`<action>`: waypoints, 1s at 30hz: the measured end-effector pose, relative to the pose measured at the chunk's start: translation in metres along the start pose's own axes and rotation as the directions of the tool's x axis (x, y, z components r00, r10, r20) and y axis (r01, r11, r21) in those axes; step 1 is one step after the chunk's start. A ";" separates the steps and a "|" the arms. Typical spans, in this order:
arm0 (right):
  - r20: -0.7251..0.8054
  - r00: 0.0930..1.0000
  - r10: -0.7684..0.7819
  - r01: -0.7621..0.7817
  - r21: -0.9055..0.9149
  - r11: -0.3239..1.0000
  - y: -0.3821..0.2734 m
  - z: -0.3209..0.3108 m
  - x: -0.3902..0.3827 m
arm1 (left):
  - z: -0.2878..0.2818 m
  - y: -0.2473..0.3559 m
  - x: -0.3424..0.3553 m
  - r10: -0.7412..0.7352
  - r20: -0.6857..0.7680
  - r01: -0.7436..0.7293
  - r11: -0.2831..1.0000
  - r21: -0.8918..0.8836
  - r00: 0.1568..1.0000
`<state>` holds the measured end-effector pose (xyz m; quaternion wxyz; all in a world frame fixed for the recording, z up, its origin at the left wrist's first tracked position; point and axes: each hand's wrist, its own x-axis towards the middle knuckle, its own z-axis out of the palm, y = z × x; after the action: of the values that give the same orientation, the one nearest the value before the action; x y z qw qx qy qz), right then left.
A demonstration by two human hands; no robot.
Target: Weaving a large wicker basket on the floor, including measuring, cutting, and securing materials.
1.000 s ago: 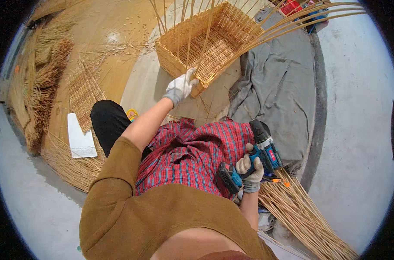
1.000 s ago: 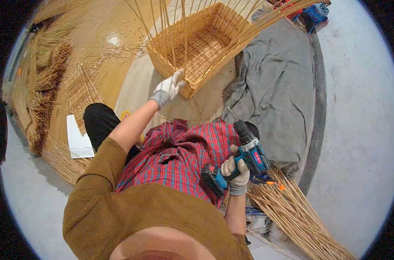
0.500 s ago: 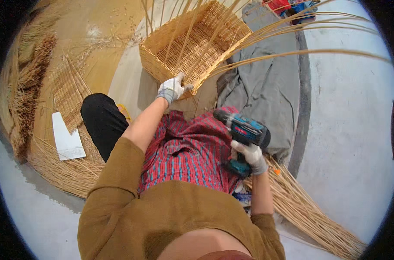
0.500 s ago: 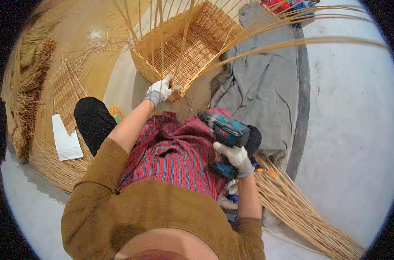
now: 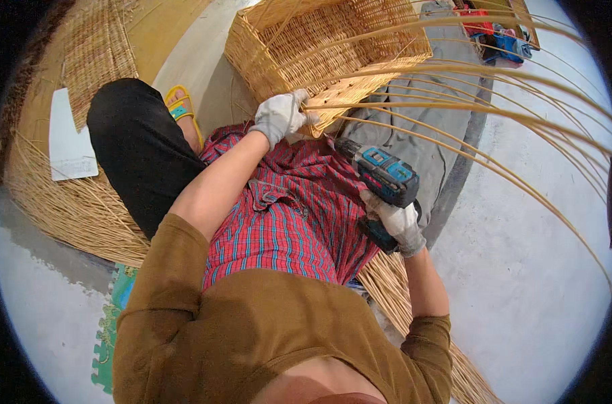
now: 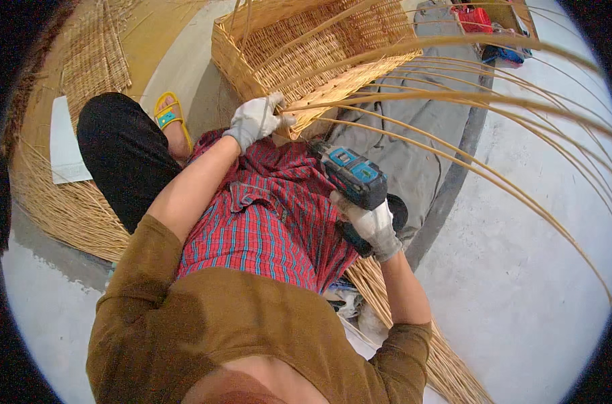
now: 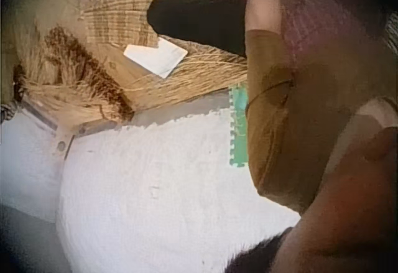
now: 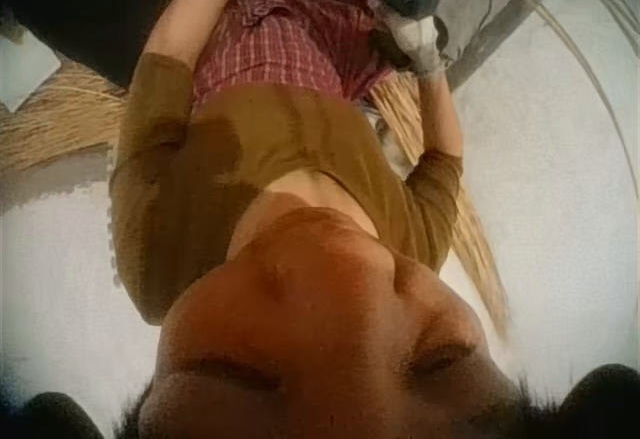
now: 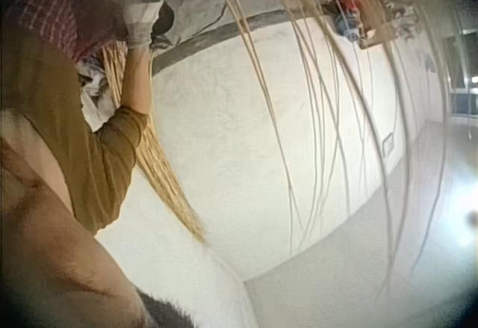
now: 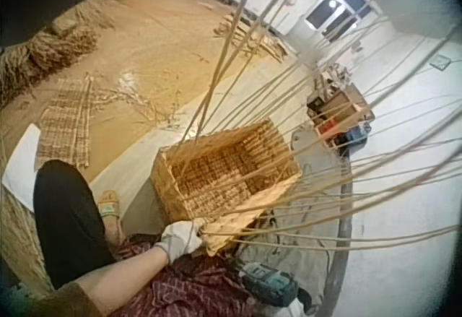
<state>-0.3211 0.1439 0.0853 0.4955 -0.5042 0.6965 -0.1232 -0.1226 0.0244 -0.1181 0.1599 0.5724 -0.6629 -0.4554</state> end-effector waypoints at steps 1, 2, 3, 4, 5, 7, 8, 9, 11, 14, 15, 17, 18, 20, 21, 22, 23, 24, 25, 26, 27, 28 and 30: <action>0.014 0.973 0.230 -0.230 0.074 0.970 0.001 0.000 0.001 | -0.001 -0.001 0.001 0.027 0.019 -0.027 1.000 -0.012 0.999; 0.020 0.977 0.213 -0.214 0.093 0.972 0.002 0.000 0.001 | -0.001 -0.001 0.001 0.038 -0.007 -0.039 0.999 -0.030 0.999; 0.014 0.978 0.207 -0.208 0.007 0.978 0.002 0.000 0.002 | -0.002 -0.003 0.003 0.023 0.060 -0.023 1.000 -0.007 0.998; 0.005 0.982 0.190 -0.189 -0.078 0.979 0.004 0.000 0.002 | -0.001 -0.002 0.004 0.031 0.087 -0.032 0.999 0.015 0.996; 0.010 0.980 0.197 -0.196 -0.081 0.977 0.005 0.000 0.004 | 0.000 -0.004 0.006 0.065 0.085 -0.067 0.998 0.020 0.994; -0.032 0.950 0.312 -0.311 0.008 0.950 0.008 -0.001 0.004 | 0.003 -0.005 0.006 0.069 0.072 -0.069 0.998 0.001 0.995; -0.011 0.963 0.268 -0.268 0.025 0.963 0.010 -0.001 0.004 | 0.004 -0.005 0.006 0.088 0.024 -0.088 0.996 -0.016 0.996; -0.015 0.969 0.245 -0.244 0.019 0.969 0.011 -0.002 0.003 | 0.004 -0.004 0.005 0.084 0.016 -0.084 0.996 -0.019 0.996; -0.014 0.976 0.218 -0.218 0.012 0.976 0.015 -0.005 0.003 | 0.004 -0.002 0.002 0.060 0.055 -0.061 0.998 0.018 0.997; 0.011 0.960 0.281 -0.282 0.042 0.959 0.018 -0.007 0.003 | 0.000 0.004 0.001 0.019 0.104 -0.025 0.998 0.058 0.994; 0.032 0.964 0.262 -0.264 0.072 0.962 0.017 -0.007 0.003 | -0.001 0.005 0.001 0.015 0.103 -0.021 0.998 0.057 0.995; 0.057 0.968 0.245 -0.249 0.096 0.964 0.016 -0.007 0.004 | -0.004 0.006 0.001 0.016 0.117 -0.023 0.998 0.058 0.993; 0.026 0.968 0.249 -0.250 0.068 0.966 0.014 -0.005 0.004 | -0.006 0.006 0.001 0.006 0.120 -0.013 0.998 0.058 0.993; -0.004 0.967 0.256 -0.255 0.037 0.966 0.009 -0.002 0.004 | -0.007 0.005 0.001 0.010 0.121 -0.016 0.999 0.045 0.993; -0.015 0.971 0.239 -0.238 0.031 0.971 0.006 -0.001 0.004 | -0.007 0.005 0.001 0.012 0.114 -0.017 0.999 0.041 0.993; -0.032 0.976 0.214 -0.213 0.033 0.977 0.004 0.000 0.004 | -0.007 0.004 0.000 0.030 0.113 -0.033 0.999 0.029 0.993; -0.025 0.976 0.218 -0.218 0.026 0.976 0.003 0.001 0.004 | -0.007 0.004 0.000 0.049 0.112 -0.051 0.999 0.018 0.992; -0.044 0.968 0.247 -0.245 0.039 0.969 0.003 0.001 0.004 | -0.007 0.003 -0.001 0.050 0.111 -0.053 0.998 0.019 0.993; -0.044 0.962 0.270 -0.267 0.061 0.962 0.003 0.000 0.004 | -0.007 0.003 -0.001 0.057 0.105 -0.058 0.998 0.006 0.993; -0.068 0.958 0.277 -0.274 0.056 0.960 0.004 0.000 0.004 | -0.007 0.003 -0.001 0.056 0.102 -0.056 0.998 -0.007 0.993; -0.045 0.962 0.270 -0.270 0.016 0.963 0.005 -0.001 0.005 | -0.007 0.004 -0.001 0.067 0.099 -0.066 0.998 -0.009 0.993; -0.030 0.960 0.278 -0.279 -0.030 0.960 0.007 -0.003 0.005 | -0.007 0.005 -0.001 0.056 0.095 -0.057 0.998 0.004 0.994; -0.006 0.968 0.250 -0.250 -0.002 0.968 0.011 -0.005 0.005 | -0.008 0.006 -0.001 0.042 0.091 -0.044 0.999 0.017 0.995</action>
<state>-0.3315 0.1431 0.0773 0.5042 -0.4127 0.7562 -0.0601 -0.1202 0.0214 -0.1092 0.1341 0.5381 -0.6859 -0.4713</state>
